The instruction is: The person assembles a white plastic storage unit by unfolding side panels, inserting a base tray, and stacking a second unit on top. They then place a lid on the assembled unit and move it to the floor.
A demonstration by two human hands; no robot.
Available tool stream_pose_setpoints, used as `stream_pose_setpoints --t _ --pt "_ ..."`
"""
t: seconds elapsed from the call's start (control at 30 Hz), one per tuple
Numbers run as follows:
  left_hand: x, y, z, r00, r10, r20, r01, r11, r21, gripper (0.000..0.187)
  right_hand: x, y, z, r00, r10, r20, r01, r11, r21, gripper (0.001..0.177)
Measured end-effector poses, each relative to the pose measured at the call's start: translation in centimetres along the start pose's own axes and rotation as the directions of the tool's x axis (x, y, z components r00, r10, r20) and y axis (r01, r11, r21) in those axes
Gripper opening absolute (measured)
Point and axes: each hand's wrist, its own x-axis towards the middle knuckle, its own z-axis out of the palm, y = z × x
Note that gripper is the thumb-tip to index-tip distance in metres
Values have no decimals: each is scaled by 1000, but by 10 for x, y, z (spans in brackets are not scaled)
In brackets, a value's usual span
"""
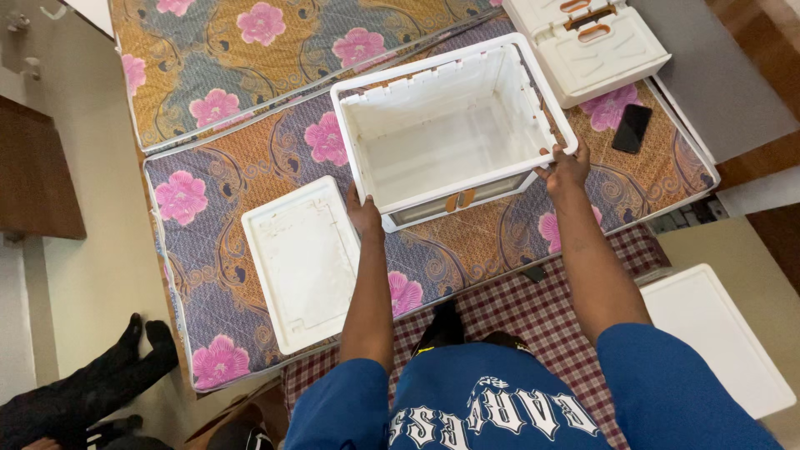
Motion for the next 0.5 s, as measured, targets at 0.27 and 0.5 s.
stream_pose_setpoints --t 0.27,0.5 --pt "4 -12 8 998 45 -32 -42 995 95 56 16 10 4 999 7 34 -6 999 -40 55" --pt "7 -36 1 995 81 -50 -64 959 277 58 25 20 4 999 37 10 -37 998 -59 54"
